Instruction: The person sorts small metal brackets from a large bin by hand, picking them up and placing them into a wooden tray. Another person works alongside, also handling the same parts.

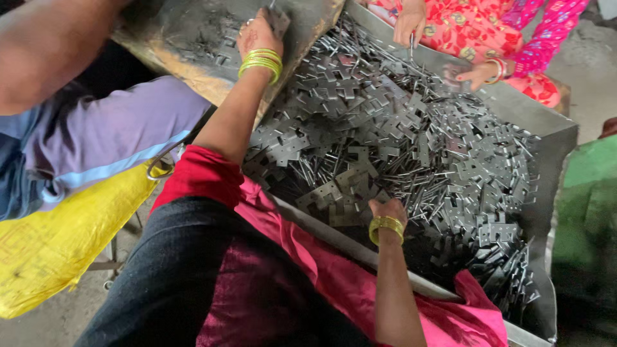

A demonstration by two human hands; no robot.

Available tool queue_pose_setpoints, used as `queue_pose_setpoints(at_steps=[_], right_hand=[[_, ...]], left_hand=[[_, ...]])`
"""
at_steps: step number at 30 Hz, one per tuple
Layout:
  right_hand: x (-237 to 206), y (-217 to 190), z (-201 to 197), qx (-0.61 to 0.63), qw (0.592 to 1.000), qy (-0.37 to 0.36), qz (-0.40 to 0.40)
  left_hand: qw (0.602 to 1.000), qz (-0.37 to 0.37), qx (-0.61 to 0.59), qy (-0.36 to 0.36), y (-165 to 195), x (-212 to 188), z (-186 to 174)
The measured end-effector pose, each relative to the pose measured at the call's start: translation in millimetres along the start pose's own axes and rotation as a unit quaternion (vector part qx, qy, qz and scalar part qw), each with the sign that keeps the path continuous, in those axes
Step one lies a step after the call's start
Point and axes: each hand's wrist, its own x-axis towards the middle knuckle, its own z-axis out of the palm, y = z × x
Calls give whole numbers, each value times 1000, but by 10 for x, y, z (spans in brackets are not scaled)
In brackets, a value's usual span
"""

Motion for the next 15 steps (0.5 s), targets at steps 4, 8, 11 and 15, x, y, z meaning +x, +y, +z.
queue_pose_setpoints(at_steps=[4,8,11,15], right_hand=[[-59,23,123,51,998,-11,46],[-218,76,225,26,989,136,-42],[-209,52,257,52,995,83,-15],[6,116,201,92,995,21,-38]], left_hand=[[975,77,153,139,23,-29,106],[963,176,199,-44,254,-1027,391],[917,267,207,-214,536,-2139,714],[914,217,147,-309,663,-2665,762]])
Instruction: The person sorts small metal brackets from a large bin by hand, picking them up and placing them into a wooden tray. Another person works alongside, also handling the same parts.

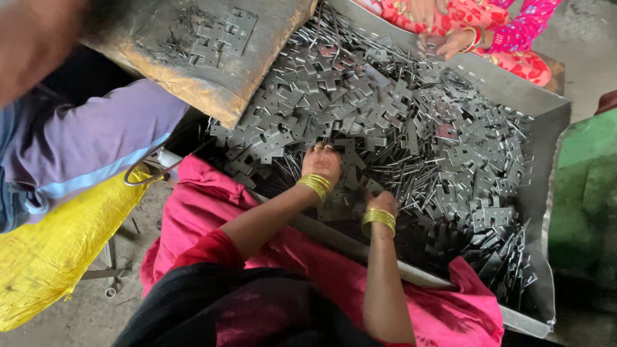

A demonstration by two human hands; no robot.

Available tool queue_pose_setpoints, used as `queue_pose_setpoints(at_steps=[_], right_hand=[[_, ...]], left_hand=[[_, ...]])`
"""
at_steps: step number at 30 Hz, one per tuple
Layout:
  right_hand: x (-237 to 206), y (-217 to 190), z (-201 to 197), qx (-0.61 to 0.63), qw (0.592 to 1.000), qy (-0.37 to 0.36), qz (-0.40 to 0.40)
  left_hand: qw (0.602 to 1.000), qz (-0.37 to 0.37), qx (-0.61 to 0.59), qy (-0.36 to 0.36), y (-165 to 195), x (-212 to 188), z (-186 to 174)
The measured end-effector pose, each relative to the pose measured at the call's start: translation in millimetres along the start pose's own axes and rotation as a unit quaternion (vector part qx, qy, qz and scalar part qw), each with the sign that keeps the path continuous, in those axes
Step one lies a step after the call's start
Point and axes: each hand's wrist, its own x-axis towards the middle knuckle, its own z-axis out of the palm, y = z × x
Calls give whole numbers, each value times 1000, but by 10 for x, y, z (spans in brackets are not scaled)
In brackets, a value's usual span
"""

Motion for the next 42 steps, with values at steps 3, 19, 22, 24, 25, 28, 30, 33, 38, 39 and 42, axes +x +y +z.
queue_pose_setpoints(at_steps=[3,19,22,24,25,28,30,33,38,39,42], right_hand=[[56,253,-124,180,983,30,-4],[458,465,-324,-54,992,106,-31],[348,468,-381,-172,983,66,-19],[203,481,-509,-137,984,110,-43],[160,461,-588,-117,982,134,-57],[-33,474,-836,-56,940,288,-175],[-65,437,-959,224,928,263,-138],[2,438,-1129,566,787,237,-72],[63,582,-1117,854,515,-8,67],[33,594,-1028,862,496,-30,94],[-101,540,-643,818,557,-95,106]], left_hand=[[987,-48,-150,8,-85,-146,-138],[983,-76,3,165,-583,200,-232],[952,-25,143,269,-547,794,-300],[935,4,225,275,-542,951,-191],[939,17,250,236,-566,995,-136],[936,78,292,177,-606,850,47],[933,135,293,157,-609,665,181],[947,194,230,109,-540,292,276],[986,156,64,-7,-623,-129,98],[989,146,26,25,-654,-163,47],[987,123,-21,97,-661,-159,-31]])
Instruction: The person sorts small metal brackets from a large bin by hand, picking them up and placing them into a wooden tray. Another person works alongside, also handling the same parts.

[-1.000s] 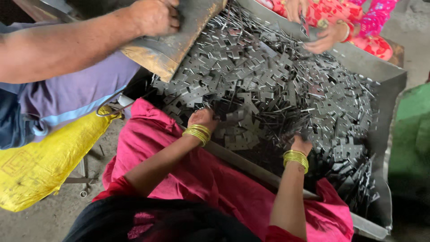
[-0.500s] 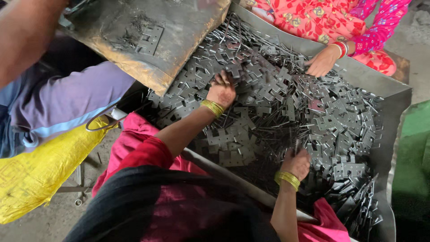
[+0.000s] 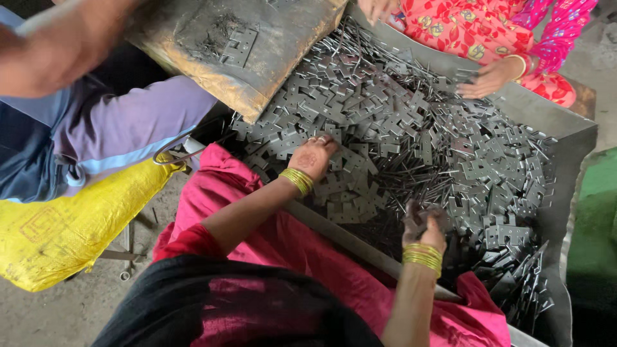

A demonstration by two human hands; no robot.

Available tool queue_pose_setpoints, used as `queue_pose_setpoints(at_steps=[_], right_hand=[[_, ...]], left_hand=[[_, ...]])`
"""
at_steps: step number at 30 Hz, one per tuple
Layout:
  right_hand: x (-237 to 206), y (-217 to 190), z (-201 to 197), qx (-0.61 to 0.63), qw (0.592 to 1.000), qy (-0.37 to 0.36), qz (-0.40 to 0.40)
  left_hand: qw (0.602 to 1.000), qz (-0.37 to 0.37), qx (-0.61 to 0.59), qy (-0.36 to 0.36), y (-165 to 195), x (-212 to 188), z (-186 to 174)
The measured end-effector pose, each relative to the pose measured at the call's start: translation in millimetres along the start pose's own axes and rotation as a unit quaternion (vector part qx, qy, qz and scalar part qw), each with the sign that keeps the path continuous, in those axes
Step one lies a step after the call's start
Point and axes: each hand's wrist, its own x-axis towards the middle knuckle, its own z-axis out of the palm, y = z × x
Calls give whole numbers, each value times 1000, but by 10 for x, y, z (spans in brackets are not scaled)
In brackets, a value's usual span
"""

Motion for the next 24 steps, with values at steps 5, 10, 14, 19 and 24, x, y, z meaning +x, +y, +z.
queue_pose_setpoints(at_steps=[5,10,14,19,24], right_hand=[[-49,439,-9,-165,986,11,31],[-78,691,74,-246,967,-62,2],[-121,853,182,-175,982,-44,63],[-277,706,246,-203,977,-34,51],[-261,586,205,-275,959,-28,57]], left_hand=[[972,145,183,29,61,231,119],[980,64,101,-162,-39,454,144],[993,21,116,20,12,469,139],[988,149,-44,3,-48,270,152],[979,-108,-166,-39,-193,65,256]])
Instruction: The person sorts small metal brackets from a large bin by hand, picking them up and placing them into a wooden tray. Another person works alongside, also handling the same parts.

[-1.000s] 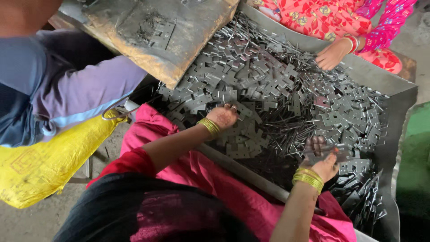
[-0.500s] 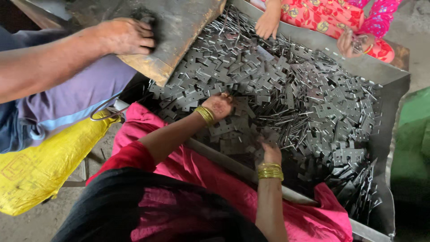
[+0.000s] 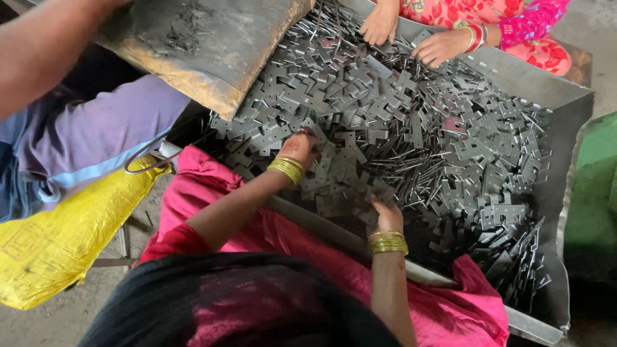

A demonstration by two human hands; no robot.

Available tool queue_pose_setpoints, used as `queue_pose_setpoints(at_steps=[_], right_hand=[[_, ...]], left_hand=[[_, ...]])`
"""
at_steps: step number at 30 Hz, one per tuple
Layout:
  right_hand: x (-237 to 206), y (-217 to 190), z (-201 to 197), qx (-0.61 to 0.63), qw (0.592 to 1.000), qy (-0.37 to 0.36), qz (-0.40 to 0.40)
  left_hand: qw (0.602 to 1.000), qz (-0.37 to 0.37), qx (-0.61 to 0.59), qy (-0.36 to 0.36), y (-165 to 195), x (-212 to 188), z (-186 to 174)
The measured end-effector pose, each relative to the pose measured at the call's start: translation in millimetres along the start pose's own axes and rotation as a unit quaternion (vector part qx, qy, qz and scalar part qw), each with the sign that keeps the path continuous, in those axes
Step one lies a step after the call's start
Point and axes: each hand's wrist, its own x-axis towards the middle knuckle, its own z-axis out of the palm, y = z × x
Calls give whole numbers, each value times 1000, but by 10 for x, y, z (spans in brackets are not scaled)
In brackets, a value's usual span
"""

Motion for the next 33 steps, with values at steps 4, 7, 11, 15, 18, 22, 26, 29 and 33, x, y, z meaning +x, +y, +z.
queue_pose_setpoints(at_steps=[4,7,11,15,18,22,26,29,33], right_hand=[[132,158,12,-173,981,89,-10],[165,208,19,-108,992,25,-66],[41,119,75,-106,994,3,-38],[-140,43,258,103,992,-63,22],[-159,35,391,38,995,-91,-36],[-87,99,444,215,973,-1,80],[-125,318,568,2,999,-53,-9],[-182,502,882,-228,959,-13,-165],[-261,364,1133,-350,891,4,-288]], left_hand=[[988,-83,-47,118,211,-12,184],[969,-157,-148,118,514,9,164],[958,-175,-190,124,898,-178,-54],[967,-124,-162,150,1031,-379,-350],[966,-43,-164,193,1050,-402,-461],[956,-114,-266,54,1105,-446,-284],[966,36,-41,253,989,-698,97],[947,-111,-283,100,668,-884,295],[815,-146,-559,37,208,-937,324]])
